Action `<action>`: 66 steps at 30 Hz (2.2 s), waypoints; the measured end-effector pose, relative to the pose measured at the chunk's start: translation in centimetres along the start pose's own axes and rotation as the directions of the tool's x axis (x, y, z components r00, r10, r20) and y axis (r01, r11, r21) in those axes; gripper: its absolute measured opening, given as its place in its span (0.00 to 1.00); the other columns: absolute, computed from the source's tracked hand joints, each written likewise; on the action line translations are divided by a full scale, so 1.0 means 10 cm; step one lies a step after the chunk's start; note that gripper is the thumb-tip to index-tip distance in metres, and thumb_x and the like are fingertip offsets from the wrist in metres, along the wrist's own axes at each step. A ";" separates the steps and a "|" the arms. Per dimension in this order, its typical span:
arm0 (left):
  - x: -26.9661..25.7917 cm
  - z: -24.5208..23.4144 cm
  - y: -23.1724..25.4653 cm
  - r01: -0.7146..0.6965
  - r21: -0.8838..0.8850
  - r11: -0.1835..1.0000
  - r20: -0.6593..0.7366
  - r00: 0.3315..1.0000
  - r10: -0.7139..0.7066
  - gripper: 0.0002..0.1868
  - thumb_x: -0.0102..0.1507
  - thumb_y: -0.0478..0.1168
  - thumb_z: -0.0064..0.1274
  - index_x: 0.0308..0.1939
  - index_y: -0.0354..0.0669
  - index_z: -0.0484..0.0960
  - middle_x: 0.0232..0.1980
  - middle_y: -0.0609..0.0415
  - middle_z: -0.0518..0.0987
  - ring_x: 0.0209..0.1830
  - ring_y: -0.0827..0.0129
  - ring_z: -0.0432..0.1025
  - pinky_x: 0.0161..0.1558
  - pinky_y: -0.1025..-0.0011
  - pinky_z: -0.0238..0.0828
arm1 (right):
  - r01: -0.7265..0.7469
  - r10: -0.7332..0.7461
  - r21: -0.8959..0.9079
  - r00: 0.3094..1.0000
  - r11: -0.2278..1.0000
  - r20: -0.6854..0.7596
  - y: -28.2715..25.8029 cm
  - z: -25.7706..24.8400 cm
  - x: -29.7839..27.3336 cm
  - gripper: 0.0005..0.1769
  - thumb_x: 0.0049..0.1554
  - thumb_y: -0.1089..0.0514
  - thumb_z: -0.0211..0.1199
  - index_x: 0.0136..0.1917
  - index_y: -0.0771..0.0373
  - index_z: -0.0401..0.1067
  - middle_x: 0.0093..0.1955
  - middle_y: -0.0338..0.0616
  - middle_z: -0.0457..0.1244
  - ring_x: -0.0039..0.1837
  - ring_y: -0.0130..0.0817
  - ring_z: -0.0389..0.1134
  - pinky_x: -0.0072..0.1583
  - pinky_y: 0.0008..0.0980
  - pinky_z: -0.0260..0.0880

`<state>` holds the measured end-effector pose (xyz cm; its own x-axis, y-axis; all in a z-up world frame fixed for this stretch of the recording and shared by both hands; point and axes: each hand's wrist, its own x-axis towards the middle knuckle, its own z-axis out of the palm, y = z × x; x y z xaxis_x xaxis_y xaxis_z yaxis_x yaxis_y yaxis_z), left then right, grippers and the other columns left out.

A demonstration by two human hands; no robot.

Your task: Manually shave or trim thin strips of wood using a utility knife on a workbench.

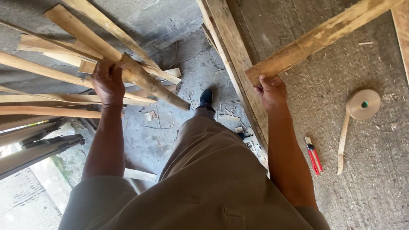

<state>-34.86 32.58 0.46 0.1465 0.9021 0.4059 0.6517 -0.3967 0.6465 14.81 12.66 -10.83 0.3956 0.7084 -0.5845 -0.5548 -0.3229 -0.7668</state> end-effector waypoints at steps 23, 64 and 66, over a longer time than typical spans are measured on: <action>0.99 0.86 -1.97 -0.080 0.383 0.920 0.234 0.972 -0.013 0.06 0.70 0.36 0.58 0.40 0.44 0.76 0.42 0.49 0.79 0.37 0.50 0.74 0.36 0.54 0.70 | -0.040 0.042 0.015 0.977 0.999 -0.208 -0.10 0.32 0.22 0.06 0.62 0.54 0.69 0.49 0.54 0.73 0.42 0.34 0.69 0.42 0.27 0.68 0.45 0.29 0.73; 0.03 3.57 1.09 0.795 -0.587 0.154 0.695 0.592 -0.407 0.11 0.67 0.35 0.62 0.50 0.30 0.82 0.41 0.51 0.81 0.35 0.69 0.75 0.38 0.71 0.74 | -0.150 0.128 0.171 0.983 0.974 0.136 -0.20 0.96 1.23 0.15 0.61 0.51 0.67 0.56 0.61 0.72 0.52 0.40 0.69 0.53 0.30 0.70 0.56 0.32 0.72; 0.19 3.51 1.20 0.823 -0.559 0.099 0.701 0.533 -0.475 0.11 0.65 0.34 0.62 0.49 0.33 0.81 0.42 0.52 0.82 0.36 0.69 0.77 0.39 0.71 0.76 | -0.139 0.124 0.118 0.985 0.983 0.124 -0.29 1.04 1.22 0.15 0.61 0.51 0.68 0.56 0.62 0.72 0.53 0.40 0.70 0.53 0.30 0.70 0.55 0.32 0.71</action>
<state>-0.65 35.50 -13.67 0.2898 0.7878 -0.5435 -0.2311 0.6086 0.7590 13.65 28.74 -12.99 0.2300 0.7353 -0.6375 -0.6867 -0.3416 -0.6417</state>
